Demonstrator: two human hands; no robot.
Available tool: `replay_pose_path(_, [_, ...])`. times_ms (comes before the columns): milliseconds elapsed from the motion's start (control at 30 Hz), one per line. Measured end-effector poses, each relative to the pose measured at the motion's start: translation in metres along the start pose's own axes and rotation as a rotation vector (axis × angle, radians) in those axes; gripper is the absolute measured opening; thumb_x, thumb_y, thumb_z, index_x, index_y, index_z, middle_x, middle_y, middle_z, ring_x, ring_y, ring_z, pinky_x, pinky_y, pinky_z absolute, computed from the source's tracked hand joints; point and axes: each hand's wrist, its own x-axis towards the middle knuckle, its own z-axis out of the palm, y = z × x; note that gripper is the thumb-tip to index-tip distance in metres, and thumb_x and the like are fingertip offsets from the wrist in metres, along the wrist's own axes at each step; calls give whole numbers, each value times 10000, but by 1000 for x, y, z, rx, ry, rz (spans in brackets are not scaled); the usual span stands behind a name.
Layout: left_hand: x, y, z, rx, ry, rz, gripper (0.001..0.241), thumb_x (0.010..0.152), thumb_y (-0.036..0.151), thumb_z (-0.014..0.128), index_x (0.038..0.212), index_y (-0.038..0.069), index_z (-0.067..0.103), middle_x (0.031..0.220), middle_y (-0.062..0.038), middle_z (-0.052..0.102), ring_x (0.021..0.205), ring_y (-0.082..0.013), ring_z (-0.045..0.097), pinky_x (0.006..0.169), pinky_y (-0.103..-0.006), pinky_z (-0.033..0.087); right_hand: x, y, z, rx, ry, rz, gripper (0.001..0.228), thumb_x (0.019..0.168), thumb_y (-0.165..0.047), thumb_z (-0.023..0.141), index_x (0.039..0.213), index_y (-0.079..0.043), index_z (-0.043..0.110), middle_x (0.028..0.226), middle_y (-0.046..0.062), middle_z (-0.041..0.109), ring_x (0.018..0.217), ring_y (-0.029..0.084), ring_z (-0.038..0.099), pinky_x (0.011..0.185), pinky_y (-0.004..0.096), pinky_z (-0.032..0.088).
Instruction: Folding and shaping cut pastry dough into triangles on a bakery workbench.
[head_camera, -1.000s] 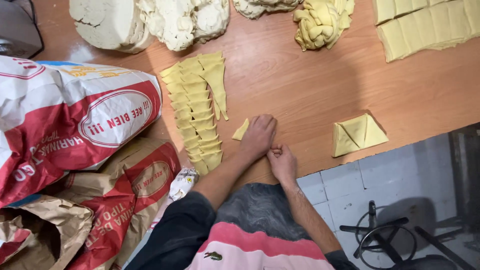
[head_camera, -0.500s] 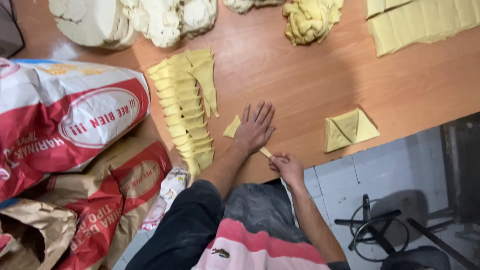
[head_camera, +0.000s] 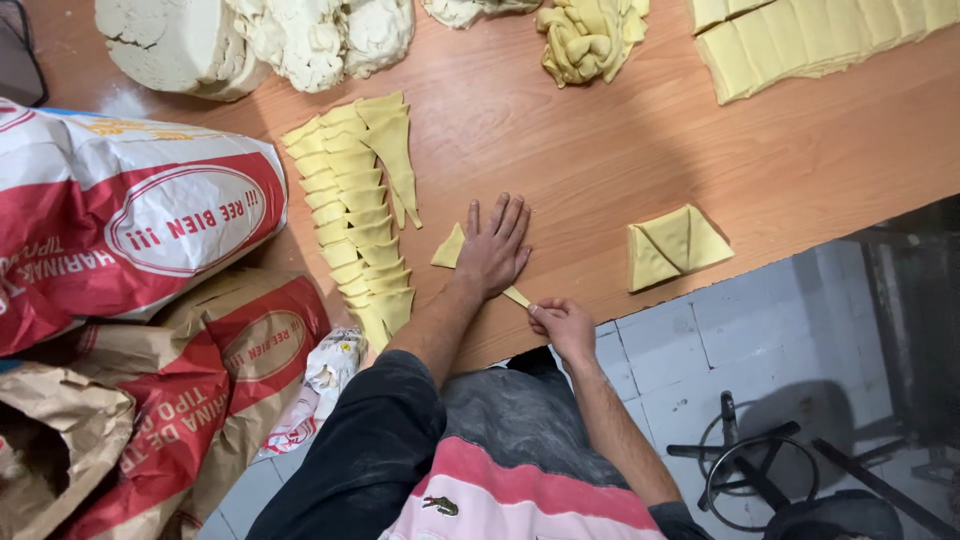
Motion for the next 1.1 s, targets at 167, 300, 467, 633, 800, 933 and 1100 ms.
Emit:
replay_pose_path(167, [3,-11,-16,-223,54,-67,602,984,405,556,1482,75,481,1581,-110,436,1505,-293,333,1233,-625,174,1,-8,-1,-78,-43,-30,223,896,-125,775,1018,29,670,855,100,754,747,140,723,677,267,597])
replay_pose_path(300, [2,-26,-60,-647,112,-450,295,981,249,571,1213,119,699,1225,-107,703,1198,-286,637,1093,-446,515,0,-8,-5,-158,-82,-53,220,915,-164,768,995,22,681,835,92,760,727,127,716,654,254,581])
replay_pose_path(467, [-25,-54,-62,-285,201,-463,300,962,223,652,1173,11,628,1176,-201,651,1101,-388,602,953,-488,488,2,-13,-6,-179,-98,-41,221,908,-162,770,1002,14,676,839,93,761,721,130,714,647,255,579])
replay_pose_path(633, [-43,-35,-81,-303,-23,-654,403,768,207,804,1050,-16,621,1062,-210,676,1067,-410,607,890,-509,499,5,-9,-6,-203,-124,-47,222,898,-155,772,1013,11,678,846,96,770,732,135,727,656,265,590])
replay_pose_path(800, [-42,-38,-64,-691,-286,-747,201,916,221,741,1023,62,682,961,-116,725,862,-235,698,791,-390,564,-8,-24,-2,-269,-115,-46,248,900,-155,764,1069,14,700,884,86,781,775,138,737,697,276,598])
replay_pose_path(933, [-51,-44,-89,-824,-223,-451,229,908,201,763,1034,37,665,908,-106,740,820,-215,696,768,-373,553,9,-6,-1,-260,-135,-72,256,905,-155,760,1082,16,691,905,91,765,780,144,717,696,283,591])
replay_pose_path(1100, [-28,-81,-169,-858,-292,-494,216,918,253,717,1075,112,670,888,-60,788,798,-169,753,759,-342,566,34,4,29,-205,-302,-124,248,920,-150,743,1081,23,667,915,87,752,782,150,710,666,299,591])
